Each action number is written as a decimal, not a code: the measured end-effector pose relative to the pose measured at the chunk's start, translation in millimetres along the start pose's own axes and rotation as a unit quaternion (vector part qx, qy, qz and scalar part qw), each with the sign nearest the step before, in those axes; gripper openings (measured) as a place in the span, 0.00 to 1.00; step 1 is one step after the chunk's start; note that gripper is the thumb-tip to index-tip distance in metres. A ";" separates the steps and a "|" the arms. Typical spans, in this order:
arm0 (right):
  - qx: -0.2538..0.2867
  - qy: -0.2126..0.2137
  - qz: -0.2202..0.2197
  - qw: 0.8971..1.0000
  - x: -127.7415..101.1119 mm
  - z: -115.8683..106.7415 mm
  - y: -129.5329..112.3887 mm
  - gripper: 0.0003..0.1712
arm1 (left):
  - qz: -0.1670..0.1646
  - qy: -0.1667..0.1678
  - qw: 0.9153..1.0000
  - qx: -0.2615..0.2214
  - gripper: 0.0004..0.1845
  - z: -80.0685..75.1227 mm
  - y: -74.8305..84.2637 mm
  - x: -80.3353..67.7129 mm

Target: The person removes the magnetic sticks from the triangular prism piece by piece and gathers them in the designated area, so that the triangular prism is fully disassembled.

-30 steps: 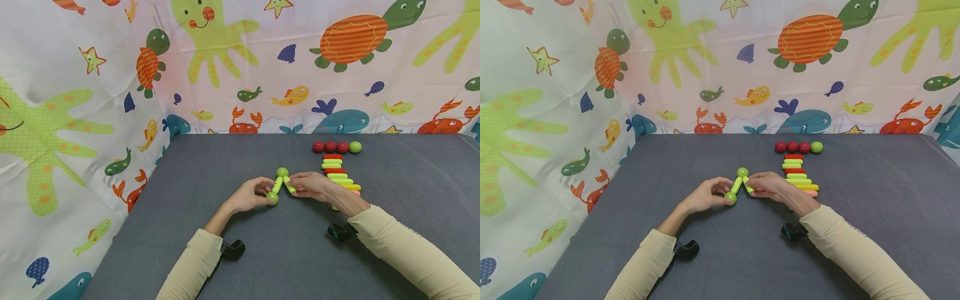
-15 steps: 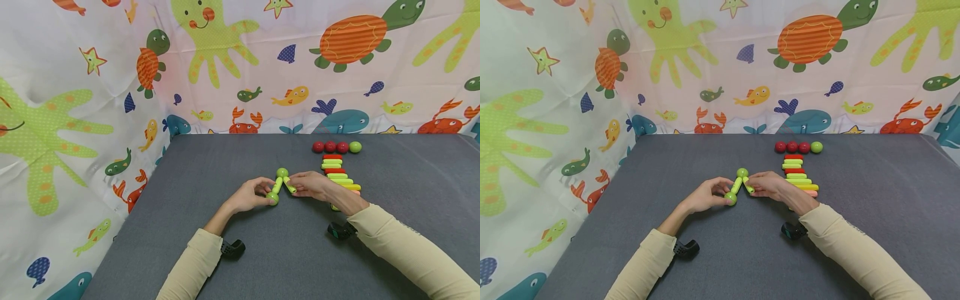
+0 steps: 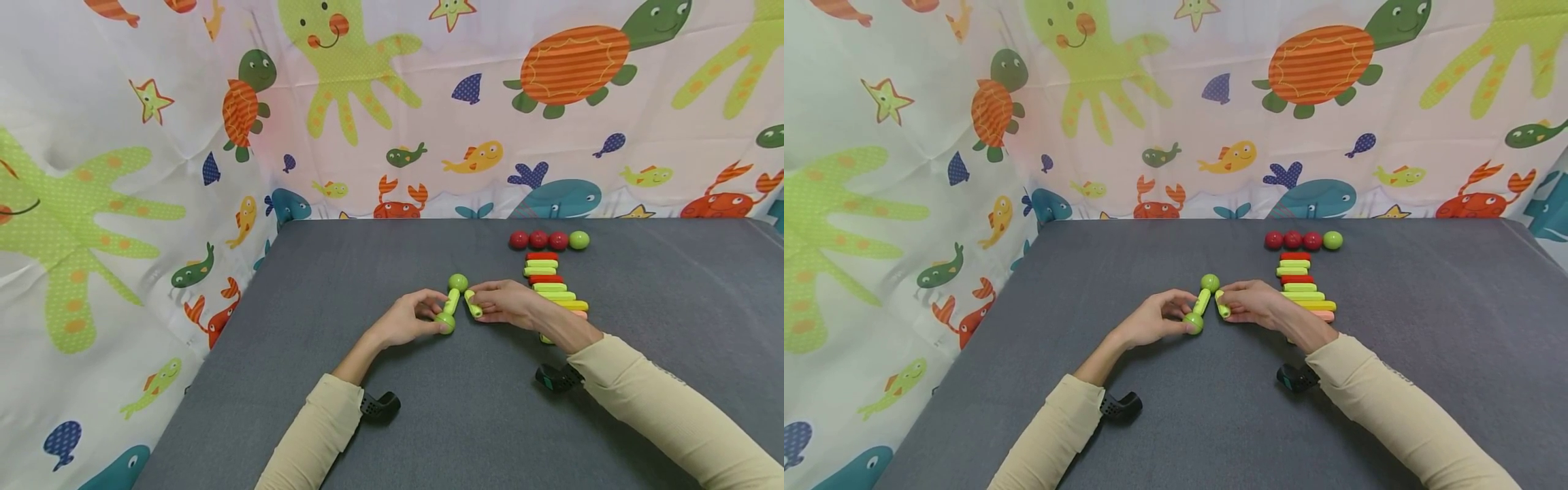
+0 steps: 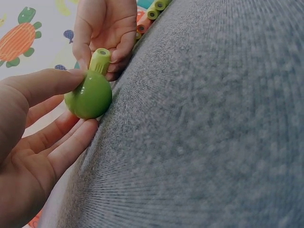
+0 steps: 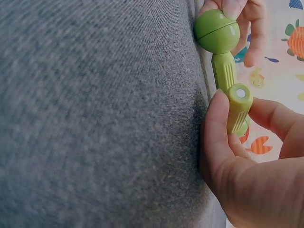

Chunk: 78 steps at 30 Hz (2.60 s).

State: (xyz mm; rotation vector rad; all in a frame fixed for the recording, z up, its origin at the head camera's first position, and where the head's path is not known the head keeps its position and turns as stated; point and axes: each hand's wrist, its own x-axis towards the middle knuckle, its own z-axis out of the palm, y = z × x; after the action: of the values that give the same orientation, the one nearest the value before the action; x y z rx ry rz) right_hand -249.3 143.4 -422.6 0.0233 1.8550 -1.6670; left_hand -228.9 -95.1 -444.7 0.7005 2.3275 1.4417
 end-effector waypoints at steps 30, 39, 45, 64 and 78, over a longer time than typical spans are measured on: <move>0.042 -0.019 -0.026 0.999 -16.1 -18.0 9.7 0.33 | -0.019 0.009 1.000 0.012 0.28 -3.8 0.2 -2.4; 0.055 -0.024 -0.031 0.998 -21.4 -19.6 8.2 0.33 | -0.016 0.007 1.000 0.022 0.29 -0.2 1.9 -1.3; 0.059 -0.014 -0.024 0.998 -23.1 -22.2 7.3 0.33 | -0.012 0.010 1.000 0.027 0.28 1.6 3.4 -0.9; 0.105 -0.006 -0.050 0.993 -47.5 -38.3 9.5 0.35 | -0.013 0.015 1.000 0.005 0.26 0.0 -0.1 -1.1; 0.164 0.009 -0.068 0.984 -67.8 -54.3 18.1 0.32 | -0.010 0.019 1.000 -0.004 0.25 -1.7 7.1 -4.1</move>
State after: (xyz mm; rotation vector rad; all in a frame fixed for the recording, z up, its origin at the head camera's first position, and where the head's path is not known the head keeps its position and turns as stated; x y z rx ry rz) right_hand -211.4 222.3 -407.7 0.0505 1.6062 -2.0577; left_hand -224.6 -96.0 -437.5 0.6514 2.3496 1.4658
